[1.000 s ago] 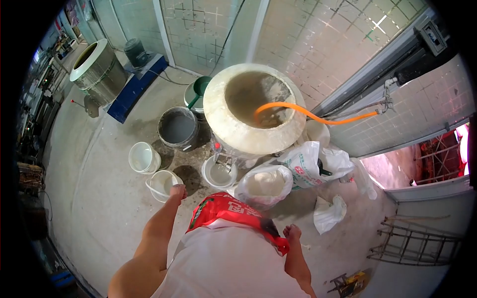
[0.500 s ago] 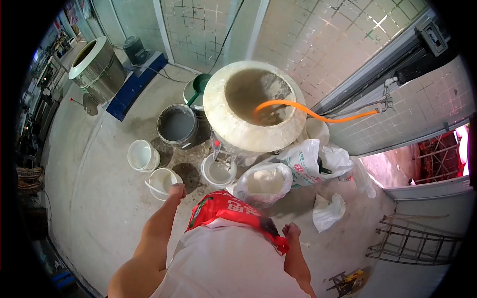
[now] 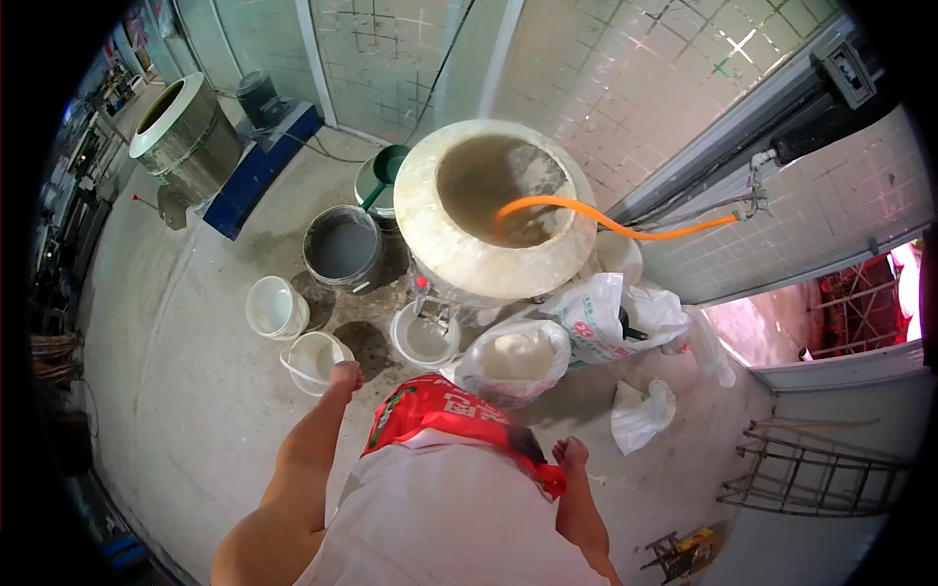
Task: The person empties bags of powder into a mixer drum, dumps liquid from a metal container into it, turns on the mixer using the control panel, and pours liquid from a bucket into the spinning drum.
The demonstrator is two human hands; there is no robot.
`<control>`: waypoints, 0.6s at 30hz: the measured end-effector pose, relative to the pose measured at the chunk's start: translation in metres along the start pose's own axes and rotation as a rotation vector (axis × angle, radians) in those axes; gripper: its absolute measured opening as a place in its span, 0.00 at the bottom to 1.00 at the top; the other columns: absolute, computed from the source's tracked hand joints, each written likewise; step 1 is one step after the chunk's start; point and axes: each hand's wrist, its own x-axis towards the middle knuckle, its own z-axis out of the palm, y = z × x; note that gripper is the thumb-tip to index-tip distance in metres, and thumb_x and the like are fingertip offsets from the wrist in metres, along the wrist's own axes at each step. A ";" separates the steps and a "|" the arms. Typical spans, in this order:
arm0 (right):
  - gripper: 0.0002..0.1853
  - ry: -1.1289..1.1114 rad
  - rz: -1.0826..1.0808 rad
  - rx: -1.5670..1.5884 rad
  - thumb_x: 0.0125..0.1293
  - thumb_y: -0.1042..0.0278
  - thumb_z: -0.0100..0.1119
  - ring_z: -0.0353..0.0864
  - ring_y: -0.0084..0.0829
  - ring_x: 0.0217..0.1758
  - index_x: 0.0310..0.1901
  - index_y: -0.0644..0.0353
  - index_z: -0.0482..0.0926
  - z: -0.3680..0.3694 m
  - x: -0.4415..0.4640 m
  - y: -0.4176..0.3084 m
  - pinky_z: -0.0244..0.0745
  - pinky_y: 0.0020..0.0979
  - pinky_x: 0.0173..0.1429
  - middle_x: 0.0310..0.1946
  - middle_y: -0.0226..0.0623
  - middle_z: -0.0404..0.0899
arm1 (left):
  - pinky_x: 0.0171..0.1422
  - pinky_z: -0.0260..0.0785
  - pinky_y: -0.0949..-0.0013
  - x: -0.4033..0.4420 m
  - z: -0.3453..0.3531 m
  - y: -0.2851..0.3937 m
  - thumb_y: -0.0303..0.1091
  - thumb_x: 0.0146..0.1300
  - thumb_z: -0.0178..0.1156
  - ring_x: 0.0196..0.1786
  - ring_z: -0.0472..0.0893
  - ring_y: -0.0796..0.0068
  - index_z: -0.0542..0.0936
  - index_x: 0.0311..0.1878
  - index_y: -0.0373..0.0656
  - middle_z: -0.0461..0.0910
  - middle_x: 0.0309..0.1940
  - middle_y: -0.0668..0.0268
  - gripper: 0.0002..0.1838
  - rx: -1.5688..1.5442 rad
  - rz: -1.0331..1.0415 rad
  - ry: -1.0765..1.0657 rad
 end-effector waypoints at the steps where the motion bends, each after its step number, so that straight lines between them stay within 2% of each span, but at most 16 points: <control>1: 0.12 0.009 0.002 0.010 0.64 0.71 0.45 0.71 0.31 0.21 0.49 0.58 0.69 -0.001 0.000 -0.001 0.74 0.33 0.26 0.25 0.38 0.73 | 0.19 0.66 0.71 0.003 -0.001 -0.002 0.35 0.56 0.58 0.20 0.74 0.71 0.72 0.34 0.44 0.71 0.24 0.65 0.08 -0.001 0.000 -0.014; 6: 0.11 0.002 -0.009 -0.044 0.64 0.71 0.45 0.71 0.30 0.21 0.48 0.59 0.69 0.002 -0.001 -0.004 0.74 0.32 0.26 0.25 0.38 0.72 | 0.20 0.68 0.70 0.004 -0.001 -0.002 0.35 0.56 0.57 0.21 0.75 0.69 0.72 0.36 0.43 0.72 0.26 0.65 0.08 0.014 -0.010 -0.024; 9: 0.12 -0.167 -0.062 -0.238 0.64 0.71 0.45 0.72 0.31 0.22 0.49 0.59 0.69 0.005 -0.017 -0.013 0.75 0.32 0.27 0.26 0.39 0.73 | 0.21 0.69 0.70 0.021 -0.007 -0.010 0.36 0.56 0.57 0.22 0.76 0.69 0.72 0.36 0.43 0.73 0.26 0.64 0.09 -0.006 -0.002 -0.071; 12: 0.13 -0.087 0.019 -0.032 0.64 0.71 0.45 0.73 0.31 0.22 0.50 0.58 0.68 0.006 -0.013 -0.013 0.76 0.32 0.28 0.28 0.39 0.74 | 0.21 0.69 0.69 0.019 -0.006 -0.005 0.37 0.56 0.57 0.21 0.76 0.69 0.72 0.35 0.42 0.73 0.26 0.64 0.09 0.022 0.003 -0.057; 15: 0.14 0.008 -0.003 -0.034 0.64 0.71 0.46 0.73 0.31 0.23 0.51 0.58 0.68 0.005 -0.005 -0.010 0.76 0.32 0.28 0.28 0.38 0.74 | 0.14 0.55 0.72 -0.008 0.013 0.013 0.32 0.56 0.53 0.13 0.65 0.75 0.69 0.24 0.44 0.66 0.15 0.68 0.07 -0.005 0.033 0.059; 18: 0.14 0.002 -0.001 -0.017 0.64 0.71 0.46 0.73 0.31 0.23 0.51 0.57 0.68 0.003 0.002 -0.010 0.76 0.32 0.28 0.28 0.38 0.75 | 0.14 0.57 0.71 -0.022 0.020 0.023 0.32 0.56 0.53 0.14 0.67 0.74 0.70 0.24 0.43 0.67 0.15 0.67 0.07 0.047 0.048 0.111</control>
